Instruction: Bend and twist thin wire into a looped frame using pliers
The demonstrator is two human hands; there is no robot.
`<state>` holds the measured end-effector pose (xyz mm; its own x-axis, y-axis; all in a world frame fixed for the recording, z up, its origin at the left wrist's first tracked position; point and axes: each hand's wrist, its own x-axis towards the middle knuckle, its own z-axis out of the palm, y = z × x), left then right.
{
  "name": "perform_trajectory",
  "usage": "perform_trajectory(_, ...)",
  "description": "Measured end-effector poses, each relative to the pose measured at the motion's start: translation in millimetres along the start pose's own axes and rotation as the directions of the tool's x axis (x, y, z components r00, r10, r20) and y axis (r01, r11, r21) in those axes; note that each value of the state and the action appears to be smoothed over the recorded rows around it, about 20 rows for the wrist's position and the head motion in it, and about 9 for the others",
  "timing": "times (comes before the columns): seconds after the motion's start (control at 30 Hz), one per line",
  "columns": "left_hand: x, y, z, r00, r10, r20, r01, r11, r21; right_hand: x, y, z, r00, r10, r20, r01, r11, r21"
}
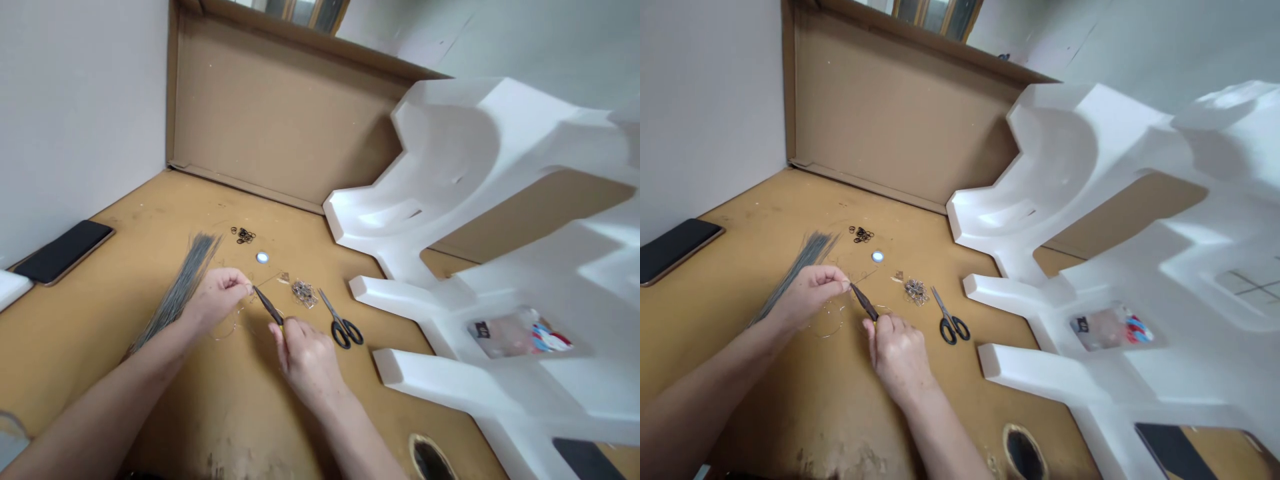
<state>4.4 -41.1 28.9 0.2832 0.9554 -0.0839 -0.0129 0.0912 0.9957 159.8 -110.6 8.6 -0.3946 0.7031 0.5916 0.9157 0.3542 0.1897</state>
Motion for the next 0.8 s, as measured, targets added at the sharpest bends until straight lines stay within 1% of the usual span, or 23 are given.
perform_trajectory(0.1,3,2,-4.7,0.99,-0.114,0.085,0.12,0.991,-0.065,0,6,-1,0.999,-0.052,0.013,0.052,0.999,0.012)
perform_trajectory(0.17,4,3,-7.4,0.967,-0.197,0.159,0.216,0.97,-0.109,-1,10,-2,0.996,-0.083,0.01,0.083,0.996,0.018)
perform_trajectory(0.23,5,2,-10.2,0.94,-0.245,0.239,0.287,0.945,-0.159,-2,13,-3,0.994,-0.111,0.007,0.111,0.993,0.029)
perform_trajectory(0.3,7,1,-12.9,0.912,-0.263,0.314,0.334,0.921,-0.198,-3,16,-5,0.991,-0.132,0.019,0.131,0.99,0.042)
perform_trajectory(0.4,10,-5,-15.7,0.871,-0.273,0.408,0.39,0.89,-0.235,-4,19,-8,0.987,-0.143,0.074,0.139,0.989,0.053)
perform_trajectory(0.5,13,-10,-15.7,0.848,-0.271,0.455,0.419,0.87,-0.262,-3,21,-10,0.981,-0.125,0.145,0.117,0.991,0.061)
perform_trajectory(0.57,14,-12,-14.6,0.848,-0.28,0.451,0.428,0.862,-0.27,0,24,-11,0.977,-0.098,0.188,0.081,0.992,0.1)
perform_trajectory(0.63,15,-13,-13.7,0.86,-0.294,0.417,0.429,0.859,-0.281,2,27,-11,0.972,-0.053,0.23,0.01,0.983,0.184)
perform_trajectory(0.73,16,-13,-14.1,0.886,-0.305,0.35,0.42,0.848,-0.324,5,31,-11,0.947,0.064,0.316,-0.165,0.938,0.304)
perform_trajectory(0.8,18,-13,-15.0,0.896,-0.303,0.324,0.412,0.838,-0.357,5,33,-9,0.908,0.156,0.388,-0.287,0.908,0.305)
